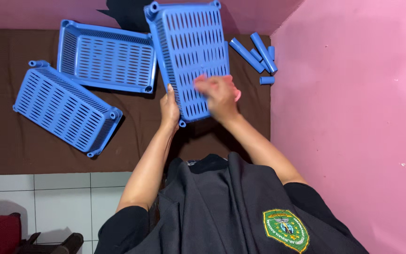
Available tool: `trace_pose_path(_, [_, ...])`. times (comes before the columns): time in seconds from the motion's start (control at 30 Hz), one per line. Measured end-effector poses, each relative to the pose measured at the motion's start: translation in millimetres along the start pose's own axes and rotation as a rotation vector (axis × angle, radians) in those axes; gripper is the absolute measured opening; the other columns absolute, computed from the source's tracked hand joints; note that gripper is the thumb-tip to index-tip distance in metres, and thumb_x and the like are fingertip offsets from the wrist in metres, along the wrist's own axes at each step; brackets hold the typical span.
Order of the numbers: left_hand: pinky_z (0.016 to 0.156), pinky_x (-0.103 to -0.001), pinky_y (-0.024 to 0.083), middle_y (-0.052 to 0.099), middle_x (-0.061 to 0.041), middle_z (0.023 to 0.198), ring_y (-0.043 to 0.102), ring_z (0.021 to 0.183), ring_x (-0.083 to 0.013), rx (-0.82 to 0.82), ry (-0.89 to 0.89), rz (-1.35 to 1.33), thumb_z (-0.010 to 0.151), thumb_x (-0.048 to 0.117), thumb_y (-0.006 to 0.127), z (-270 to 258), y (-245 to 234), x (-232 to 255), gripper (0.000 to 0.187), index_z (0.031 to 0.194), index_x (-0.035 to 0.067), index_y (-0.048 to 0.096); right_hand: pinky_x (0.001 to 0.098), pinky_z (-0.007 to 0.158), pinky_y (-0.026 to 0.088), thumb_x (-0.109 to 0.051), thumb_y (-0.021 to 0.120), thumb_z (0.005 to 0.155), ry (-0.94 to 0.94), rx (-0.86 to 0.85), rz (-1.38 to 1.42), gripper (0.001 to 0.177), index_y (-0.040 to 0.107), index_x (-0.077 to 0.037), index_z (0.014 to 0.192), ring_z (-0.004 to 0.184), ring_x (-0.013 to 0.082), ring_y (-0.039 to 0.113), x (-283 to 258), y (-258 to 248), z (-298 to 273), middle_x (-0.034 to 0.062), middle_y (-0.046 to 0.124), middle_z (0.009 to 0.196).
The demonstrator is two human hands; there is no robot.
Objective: The person wipes blue plastic basket trays with a pink cloth, then inserts blue plastic rods into the tray corners to form a three-tier rack. The person handles multiple trays and rods, stacking the trays and connecting them with the rods to complete the assembly.
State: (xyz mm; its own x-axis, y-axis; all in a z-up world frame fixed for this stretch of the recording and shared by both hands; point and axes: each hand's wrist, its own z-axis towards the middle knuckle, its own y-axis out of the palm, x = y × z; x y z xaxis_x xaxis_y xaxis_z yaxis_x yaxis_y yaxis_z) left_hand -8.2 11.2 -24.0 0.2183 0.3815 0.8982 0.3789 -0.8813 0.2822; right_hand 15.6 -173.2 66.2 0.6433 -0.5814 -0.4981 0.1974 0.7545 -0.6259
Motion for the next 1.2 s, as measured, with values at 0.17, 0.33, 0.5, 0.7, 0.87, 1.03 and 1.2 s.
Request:
trace_pose_path(0.17, [0.087, -0.032, 0.057, 0.075, -0.012, 0.110, 0.070, 0.096, -0.0155, -0.087, 0.021, -0.009, 0.108, 0.049, 0.039, 1, 0, 4, 0.064, 0.121, -0.006, 0.068, 0.0411, 0.075, 0.054, -0.003, 0.076, 0.085, -0.123, -0.008, -0.031, 0.024, 0.076, -0.013, 0.106, 0.087, 0.0278, 0.068, -4, -3, 4, 0.0070, 0.067, 0.095])
trace_pose_path(0.33, [0.087, -0.032, 0.057, 0.074, -0.011, 0.112, 0.070, 0.096, -0.0152, -0.065, 0.010, -0.032, 0.108, 0.048, 0.039, -1, 5, 7, 0.063, 0.122, -0.006, 0.068, 0.0408, 0.077, 0.056, 0.000, 0.072, 0.086, -0.171, 0.039, -0.026, 0.029, 0.075, -0.014, 0.111, 0.090, 0.0289, 0.067, -7, 5, 6, 0.0106, 0.068, 0.104])
trace_pose_path(0.5, [0.088, -0.033, 0.056, 0.074, -0.013, 0.111, 0.069, 0.096, -0.0165, -0.137, -0.016, 0.024, 0.110, 0.049, 0.037, -6, -1, 7, 0.066, 0.121, -0.007, 0.069, 0.0379, 0.080, 0.051, 0.001, 0.074, 0.089, 0.047, -0.024, 0.002, 0.028, 0.079, -0.015, 0.112, 0.093, 0.0241, 0.063, 28, -2, 9, 0.0079, 0.068, 0.101])
trace_pose_path(0.7, [0.093, -0.032, 0.055, 0.072, -0.013, 0.118, 0.069, 0.103, -0.0178, -0.182, -0.046, -0.062, 0.108, 0.051, 0.035, -9, -17, -13, 0.068, 0.130, -0.006, 0.064, 0.0331, 0.110, 0.048, -0.007, 0.052, 0.102, 0.554, 0.225, 0.984, 0.030, 0.059, -0.007, 0.132, 0.125, 0.0191, 0.059, 98, 5, -2, 0.0082, 0.062, 0.132])
trace_pose_path(0.87, [0.108, -0.036, 0.045, 0.065, -0.015, 0.134, 0.060, 0.123, -0.0217, -0.342, 0.174, 0.068, 0.106, 0.062, 0.037, -12, -20, -28, 0.077, 0.138, -0.005, 0.058, 0.0282, 0.109, 0.046, -0.020, 0.042, 0.112, 0.754, 0.290, 1.120, 0.031, 0.053, -0.006, 0.137, 0.124, 0.0112, 0.059, 119, 17, 5, 0.0029, 0.061, 0.134])
trace_pose_path(1.03, [0.123, -0.042, 0.039, 0.054, -0.018, 0.144, 0.052, 0.138, -0.0296, 0.047, 0.635, 0.424, 0.106, 0.067, 0.048, -6, -24, 45, 0.079, 0.147, 0.000, 0.043, 0.0221, 0.082, 0.046, -0.004, 0.054, 0.115, 0.343, 0.091, 0.821, 0.016, 0.064, -0.003, 0.127, 0.082, 0.0054, 0.049, 111, -28, 58, 0.0009, 0.054, 0.094])
trace_pose_path(1.2, [0.105, -0.039, 0.043, 0.055, -0.019, 0.131, 0.054, 0.121, -0.0272, -0.416, 0.704, 0.533, 0.094, 0.054, 0.070, 14, -36, 138, 0.086, 0.144, -0.009, 0.040, 0.0228, 0.069, 0.049, 0.001, 0.051, 0.105, 0.372, -0.520, 0.705, 0.021, 0.066, -0.002, 0.119, 0.085, 0.0061, 0.057, 76, -61, 87, 0.0047, 0.066, 0.105])
